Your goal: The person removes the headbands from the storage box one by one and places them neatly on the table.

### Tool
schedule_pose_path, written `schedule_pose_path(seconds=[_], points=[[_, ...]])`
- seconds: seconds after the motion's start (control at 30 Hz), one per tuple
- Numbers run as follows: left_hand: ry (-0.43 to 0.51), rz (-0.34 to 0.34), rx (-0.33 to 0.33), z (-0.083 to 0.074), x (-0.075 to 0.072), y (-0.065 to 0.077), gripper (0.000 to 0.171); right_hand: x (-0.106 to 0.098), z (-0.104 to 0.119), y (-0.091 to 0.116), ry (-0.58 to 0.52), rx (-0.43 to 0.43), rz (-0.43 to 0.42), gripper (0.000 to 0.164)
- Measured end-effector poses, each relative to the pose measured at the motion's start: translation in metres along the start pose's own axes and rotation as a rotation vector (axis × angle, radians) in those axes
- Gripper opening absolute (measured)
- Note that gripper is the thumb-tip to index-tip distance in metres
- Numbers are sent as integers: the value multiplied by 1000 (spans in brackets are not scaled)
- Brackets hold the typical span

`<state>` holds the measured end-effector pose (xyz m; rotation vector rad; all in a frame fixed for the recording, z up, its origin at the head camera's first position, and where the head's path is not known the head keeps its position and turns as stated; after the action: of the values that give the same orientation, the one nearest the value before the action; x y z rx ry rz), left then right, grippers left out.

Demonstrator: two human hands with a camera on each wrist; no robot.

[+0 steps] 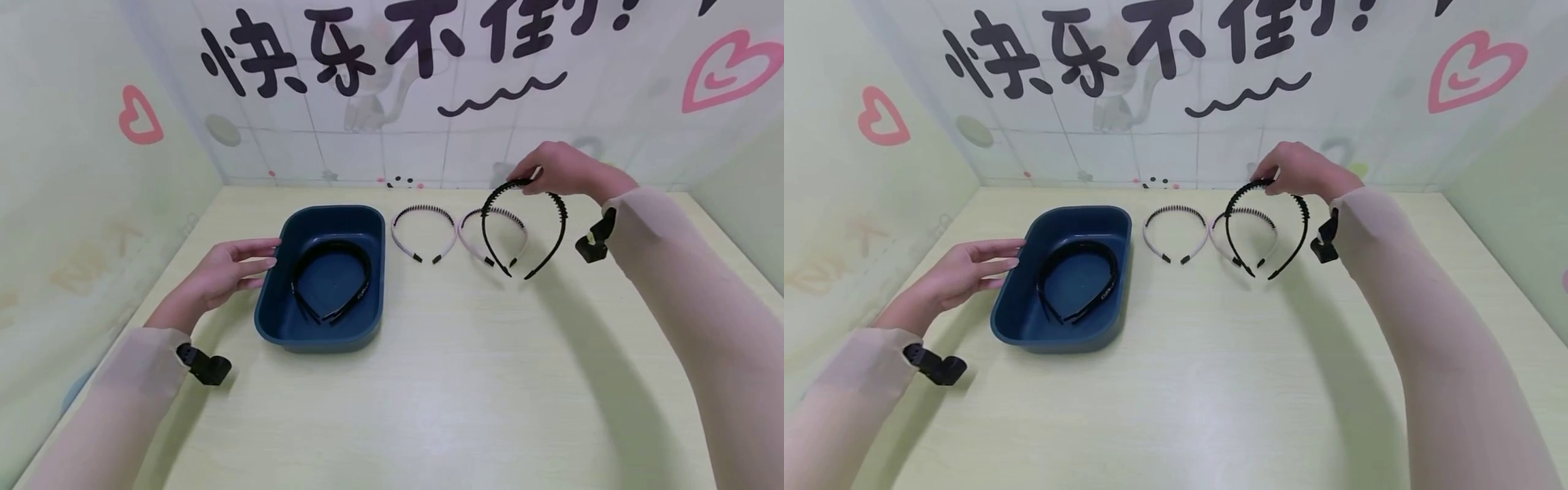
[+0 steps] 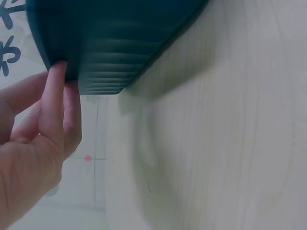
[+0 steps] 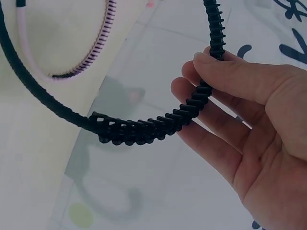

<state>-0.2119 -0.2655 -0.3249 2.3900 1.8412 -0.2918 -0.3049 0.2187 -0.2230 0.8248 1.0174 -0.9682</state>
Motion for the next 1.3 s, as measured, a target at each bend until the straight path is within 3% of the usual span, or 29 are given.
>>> schedule_pose_path(seconds=[0.6,0.9,1.3], points=[[-30,3,-9,-2,-1,1,59,4,-52,-5,-9,103,-20,32],[-32,2,-6,-4,-1,0,56,16,-78,-10,-69,199,13,31],[-28,-7,-13,-1,-1,-1,56,29,-100,-20,-81,249,41,30]])
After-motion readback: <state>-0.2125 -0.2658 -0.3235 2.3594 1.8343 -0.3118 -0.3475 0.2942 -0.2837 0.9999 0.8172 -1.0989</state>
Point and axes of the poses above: each hand's wrist, its own y-axis away from the middle knuckle, its own x-axis out of the palm, z = x × y, the point moved 2 cm from there along -y, towards the middle knuckle, and after that the axes turned 15 degrees about x, right-handed, at the moved point
